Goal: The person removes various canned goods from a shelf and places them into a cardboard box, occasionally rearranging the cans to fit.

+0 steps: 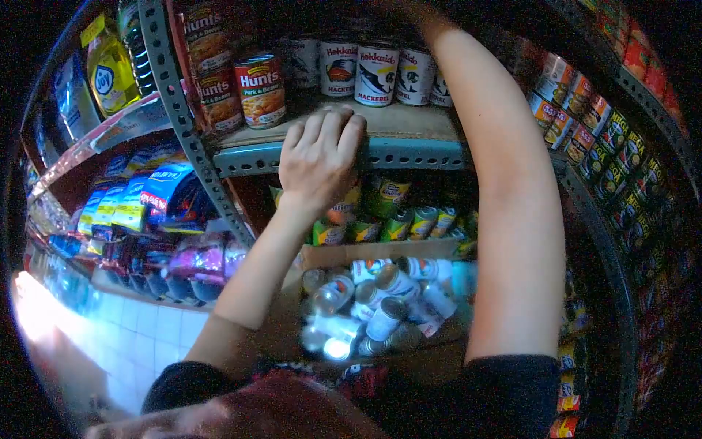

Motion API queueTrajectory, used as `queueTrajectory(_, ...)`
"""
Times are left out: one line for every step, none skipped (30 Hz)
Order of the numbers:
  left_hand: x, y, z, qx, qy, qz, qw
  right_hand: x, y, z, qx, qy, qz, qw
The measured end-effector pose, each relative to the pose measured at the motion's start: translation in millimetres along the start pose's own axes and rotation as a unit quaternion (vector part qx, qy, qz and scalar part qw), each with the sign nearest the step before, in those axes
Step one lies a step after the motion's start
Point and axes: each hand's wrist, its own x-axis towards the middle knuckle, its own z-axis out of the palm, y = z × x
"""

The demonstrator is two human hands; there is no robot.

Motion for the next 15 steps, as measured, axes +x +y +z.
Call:
queueTrajectory(-0.1,-0.1,0.5,0.001,0.005,0.000,1.000,-1.1,-0.3,-5.1,-0.001,-0.014,0.003,1.000)
queueTrajectory(0.3,-0.1,0.3,0.000,0.006,0.001,1.000,-2.6,-0.1,-11.0,-0.003,-0.027,0.007,1.000)
queueTrajectory(0.4,0.1,-0.6,-0.003,0.005,-0.001,1.000,-4.5,0.1,-16.6,-0.004,-0.041,0.011,0.999)
queueTrajectory(0.5,0.2,-1.1,-0.005,0.005,-0.004,1.000,-6.1,0.2,-22.4,-0.006,-0.055,0.015,0.998)
queueTrajectory(0.9,0.0,-0.6,-0.006,0.006,-0.003,1.000,-7.1,0.3,-28.2,-0.007,-0.068,0.018,0.997)
queueTrajectory(0.9,-0.4,-0.1,0.003,0.014,0.000,1.000,-8.3,-0.1,-33.5,-0.008,-0.082,0.022,0.996)
queueTrajectory(0.9,-0.6,0.2,0.012,0.022,0.003,1.000,-9.1,-0.7,-38.5,-0.008,-0.095,0.025,0.995)
queueTrajectory(0.9,-0.4,-0.3,0.013,0.023,0.004,1.000,-9.1,-1.6,-43.3,-0.008,-0.108,0.028,0.994)
queueTrajectory(1.0,0.5,-1.1,0.018,0.018,0.001,1.000,-8.3,-2.5,-48.0,-0.009,-0.120,0.030,0.992)
queueTrajectory(1.3,0.9,-1.3,0.024,0.012,-0.001,1.000,-7.2,-3.6,-52.1,-0.009,-0.132,0.033,0.991)
queueTrajectory(1.0,0.9,-0.8,0.025,0.012,0.000,1.000,-6.8,-4.9,-54.9,-0.007,-0.145,0.036,0.989)
queueTrajectory(0.8,0.9,-0.3,0.025,0.014,0.000,1.000,-5.8,-6.7,-57.5,-0.006,-0.158,0.038,0.987)
queueTrajectory(1.3,0.5,-0.1,0.025,0.017,-0.001,1.000,-3.5,-8.8,-59.9,-0.005,-0.171,0.039,0.985)
queueTrajectory(1.1,0.4,-0.2,0.026,0.015,-0.001,1.000,-2.0,-11.2,-61.7,-0.003,-0.184,0.040,0.982)
queueTrajectory(0.8,0.2,-0.5,0.028,0.014,-0.002,1.000,0.2,-13.2,-63.8,-0.002,-0.198,0.041,0.979)
